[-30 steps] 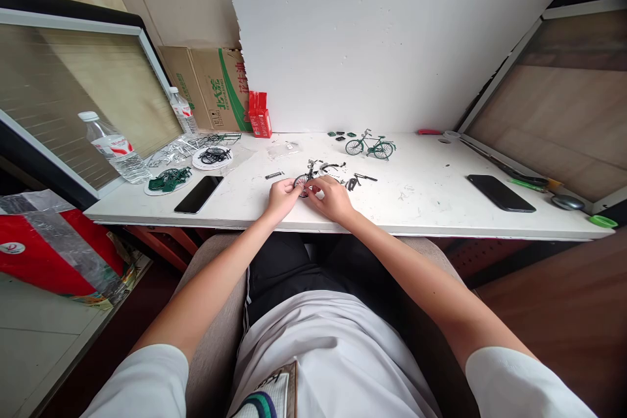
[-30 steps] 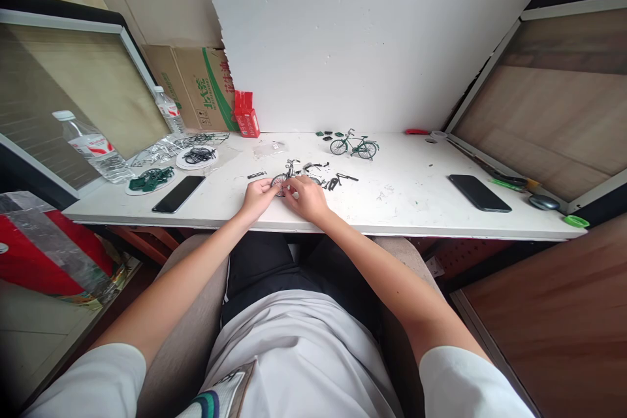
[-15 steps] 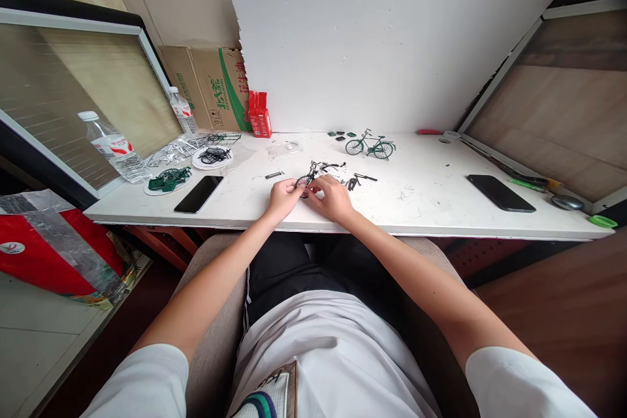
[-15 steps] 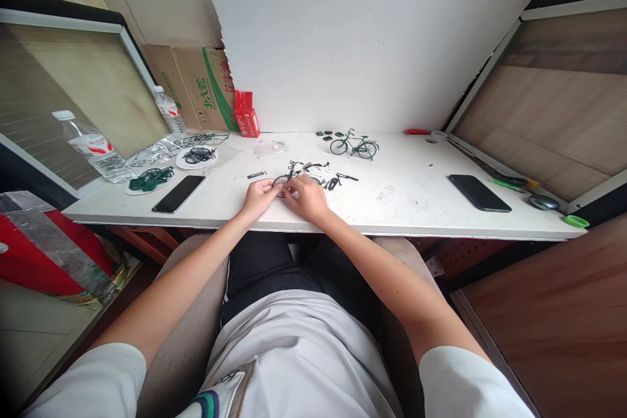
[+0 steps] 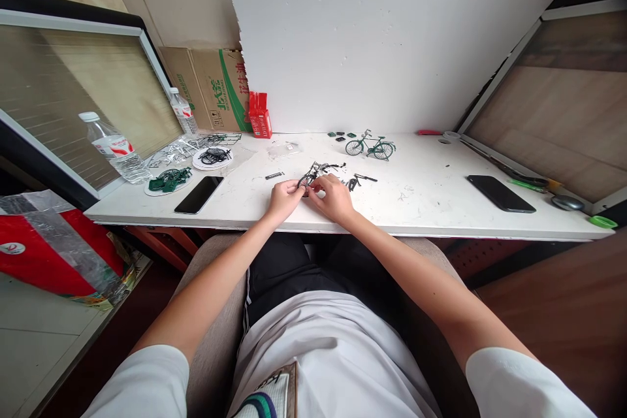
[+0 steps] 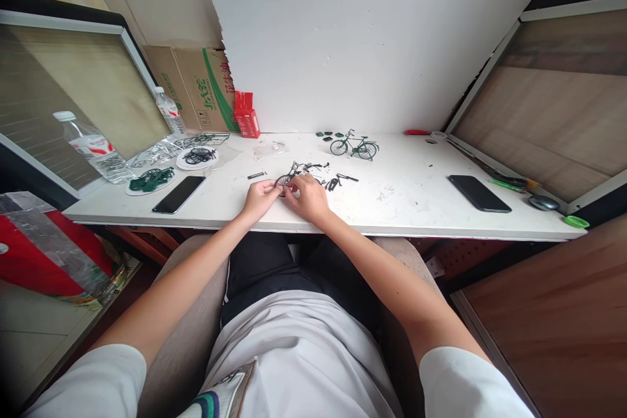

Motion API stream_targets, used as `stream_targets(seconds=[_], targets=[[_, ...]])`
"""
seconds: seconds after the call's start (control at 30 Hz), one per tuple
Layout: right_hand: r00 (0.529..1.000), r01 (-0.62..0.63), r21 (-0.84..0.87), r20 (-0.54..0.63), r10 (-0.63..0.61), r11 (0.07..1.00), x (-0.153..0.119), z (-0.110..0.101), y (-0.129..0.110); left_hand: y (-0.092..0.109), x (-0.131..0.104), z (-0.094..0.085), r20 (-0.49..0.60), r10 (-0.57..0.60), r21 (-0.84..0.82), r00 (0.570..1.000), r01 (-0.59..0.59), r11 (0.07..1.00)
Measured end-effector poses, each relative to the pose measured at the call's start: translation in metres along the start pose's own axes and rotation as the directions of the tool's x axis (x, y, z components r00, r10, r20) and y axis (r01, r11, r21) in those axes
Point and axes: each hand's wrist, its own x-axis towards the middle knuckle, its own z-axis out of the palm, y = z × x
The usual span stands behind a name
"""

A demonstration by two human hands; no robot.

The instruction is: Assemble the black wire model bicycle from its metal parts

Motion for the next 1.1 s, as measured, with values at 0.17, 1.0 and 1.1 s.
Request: stream_targets(seconds=[0.17,1.0,1.1], targets=[[1.0,-0.005,-0.003,0.0,0.005,1.0,0.001,0.0,0.0,-0.002,-0.002,0.002,-0.002,0.053,0.007,0.999,-0.053,0.999],[0.996,0.084,0.087,-0.046,-0.08,0.993,0.0,-0.003,0.0,0.006,-0.014,0.006,-0.118,0.441,0.429,0.89,-0.355,0.831],[0.994,0.095,0.104,-0.063,-0.089,0.99,0.001,-0.003,-0.001,0.004,-0.013,0.006,-0.111,0.489,0.484,0.865,-0.383,0.787]])
